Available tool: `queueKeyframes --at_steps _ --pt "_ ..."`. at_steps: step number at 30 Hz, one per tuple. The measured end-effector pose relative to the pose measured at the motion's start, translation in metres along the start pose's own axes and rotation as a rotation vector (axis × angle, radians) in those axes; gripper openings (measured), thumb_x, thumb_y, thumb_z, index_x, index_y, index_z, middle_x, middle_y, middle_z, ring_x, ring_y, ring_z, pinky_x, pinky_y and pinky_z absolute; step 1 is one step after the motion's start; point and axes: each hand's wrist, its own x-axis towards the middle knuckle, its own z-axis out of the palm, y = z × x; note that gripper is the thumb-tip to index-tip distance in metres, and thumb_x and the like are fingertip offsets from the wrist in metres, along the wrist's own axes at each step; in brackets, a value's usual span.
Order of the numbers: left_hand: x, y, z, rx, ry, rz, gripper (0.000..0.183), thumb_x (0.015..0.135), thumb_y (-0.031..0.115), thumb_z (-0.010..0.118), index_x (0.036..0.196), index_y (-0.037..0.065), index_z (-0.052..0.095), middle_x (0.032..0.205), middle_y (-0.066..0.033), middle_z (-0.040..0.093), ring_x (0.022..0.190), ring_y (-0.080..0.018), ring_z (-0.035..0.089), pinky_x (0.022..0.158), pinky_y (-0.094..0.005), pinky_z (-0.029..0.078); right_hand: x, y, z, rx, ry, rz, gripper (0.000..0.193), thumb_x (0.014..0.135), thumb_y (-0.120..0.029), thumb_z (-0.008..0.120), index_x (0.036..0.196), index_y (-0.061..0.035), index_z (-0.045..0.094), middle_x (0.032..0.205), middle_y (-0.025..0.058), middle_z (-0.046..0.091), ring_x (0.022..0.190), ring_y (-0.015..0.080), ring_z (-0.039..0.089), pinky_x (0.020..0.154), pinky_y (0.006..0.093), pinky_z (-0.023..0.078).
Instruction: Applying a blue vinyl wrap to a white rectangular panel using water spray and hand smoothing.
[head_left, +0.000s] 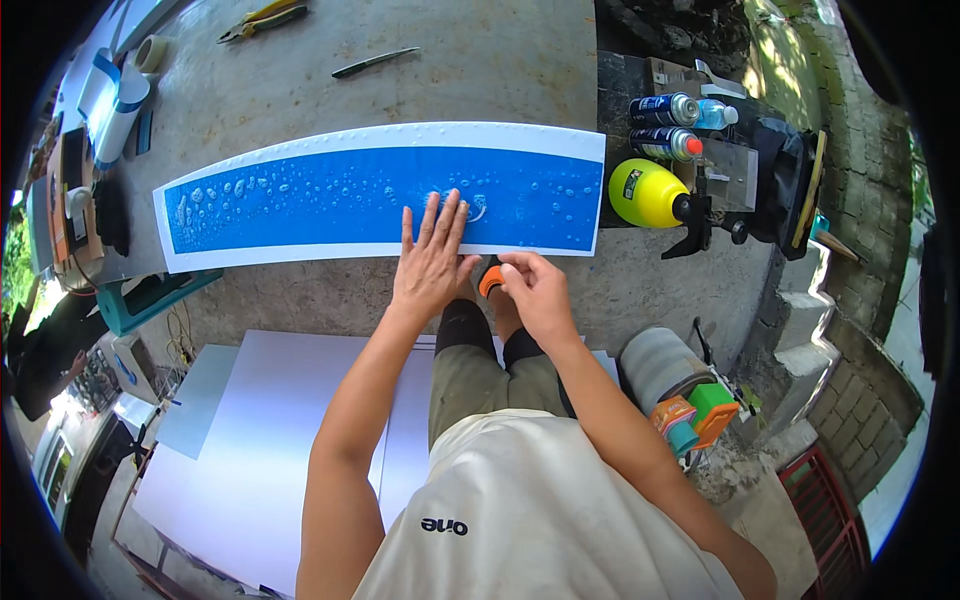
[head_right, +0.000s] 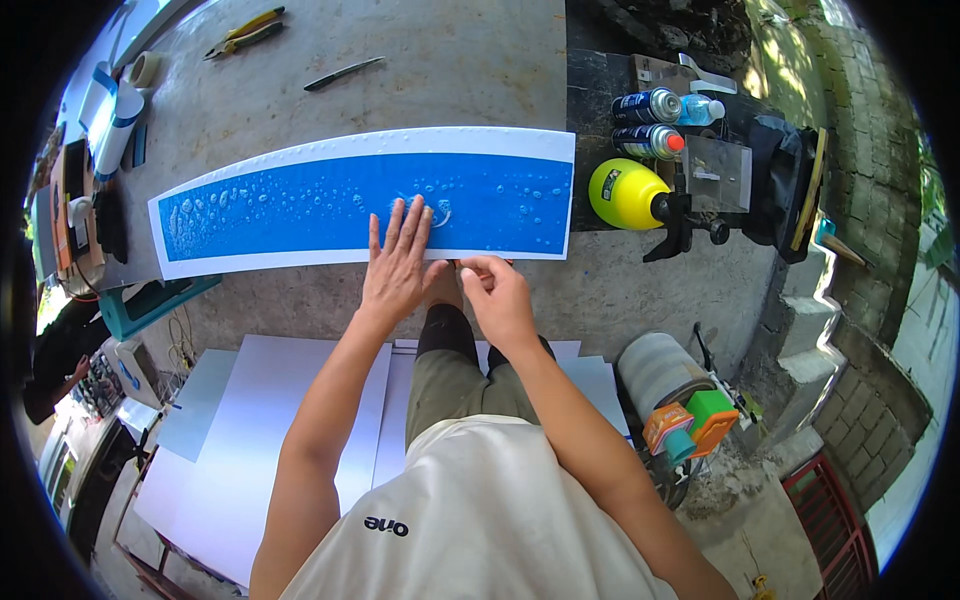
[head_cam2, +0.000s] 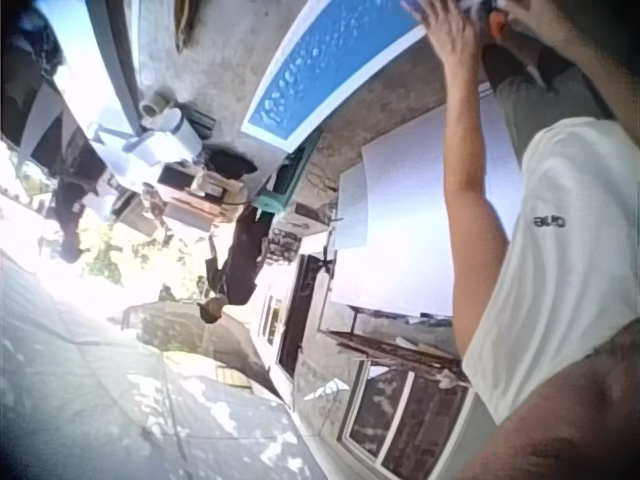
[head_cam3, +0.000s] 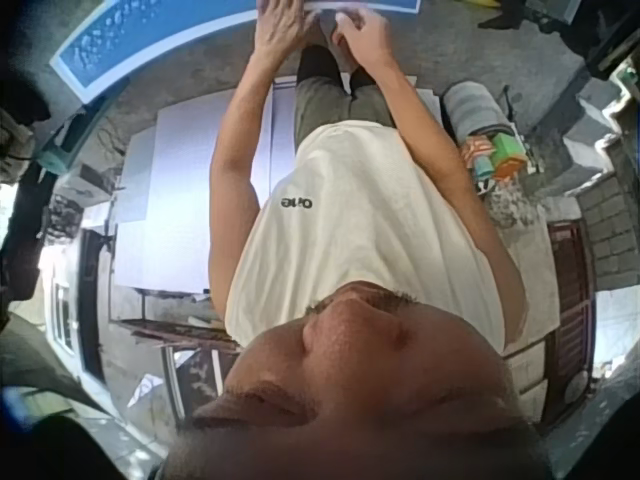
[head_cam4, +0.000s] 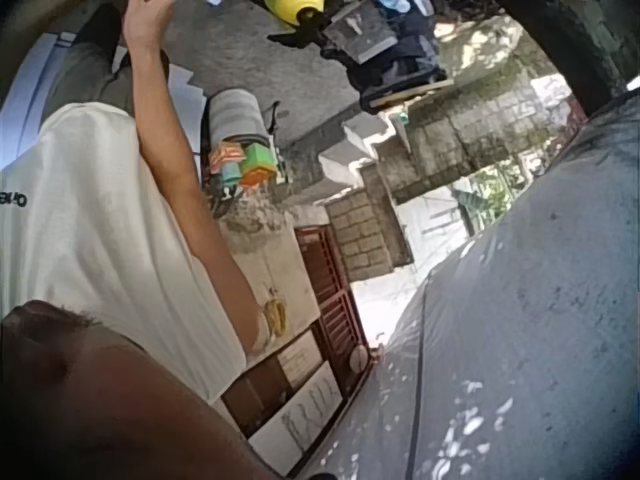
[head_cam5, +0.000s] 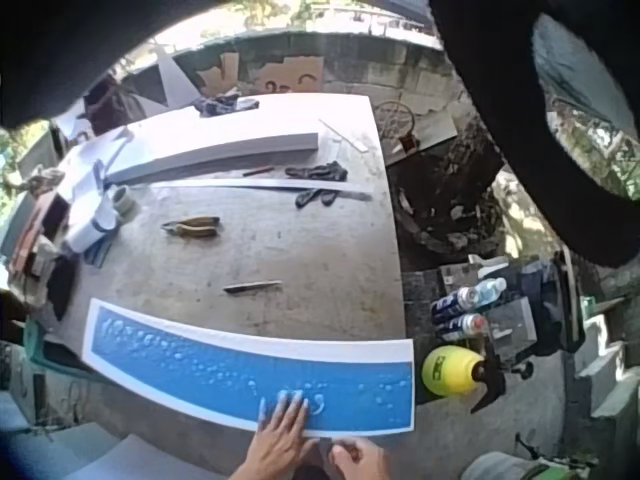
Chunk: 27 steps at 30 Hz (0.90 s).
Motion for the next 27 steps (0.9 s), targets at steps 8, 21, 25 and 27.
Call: queueKeyframes --at_steps 8,21,25,27 --pt "0.023 -0.042 -0.038 -0.121 0.128 0.011 0.073 0.086 0.026 0.069 0.150 0.012 0.037 0.159 -0.0043 0.031 0.149 -0.0267 0.022 0.121 -0.0515 0.009 0.049 -0.036 0.023 -0.771 0.037 -0.520 0.032 0.079 -0.001 0.071 0.109 -0.0083 0.065 0.103 0.0113 0.054 0.094 0.0289 0.057 0.081 0.0396 0.050" --pt "0.044 -0.068 -0.040 -0.152 -0.020 0.162 0.085 0.079 0.054 0.071 0.152 0.028 0.036 0.160 0.0057 0.027 0.151 -0.0233 0.015 0.121 -0.0576 0.004 0.095 -0.067 0.035 -1.102 -0.316 -0.469 0.021 0.075 -0.005 0.076 0.091 -0.0081 0.063 0.100 0.0102 0.053 0.098 0.0289 0.053 0.086 0.0414 0.045" --pt "0.044 -0.068 -0.038 -0.163 0.003 0.161 0.079 0.081 0.053 0.070 0.150 0.032 0.038 0.160 0.0057 0.028 0.151 -0.0241 0.015 0.121 -0.0587 0.003 0.103 -0.069 0.034 -1.132 -0.353 -0.511 0.019 0.076 -0.006 0.075 0.089 -0.0067 0.063 0.097 0.0099 0.052 0.097 0.0290 0.053 0.086 0.0412 0.045" --pt "0.043 -0.068 -0.037 -0.180 0.013 0.155 0.077 0.081 0.052 0.069 0.149 0.032 0.039 0.159 0.0056 0.029 0.151 -0.0245 0.015 0.120 -0.0597 0.003 0.105 -0.069 0.033 -1.149 -0.388 -0.533 0.014 0.078 -0.007 0.073 0.088 -0.0068 0.063 0.095 0.0091 0.053 0.095 0.0284 0.053 0.083 0.0408 0.044"
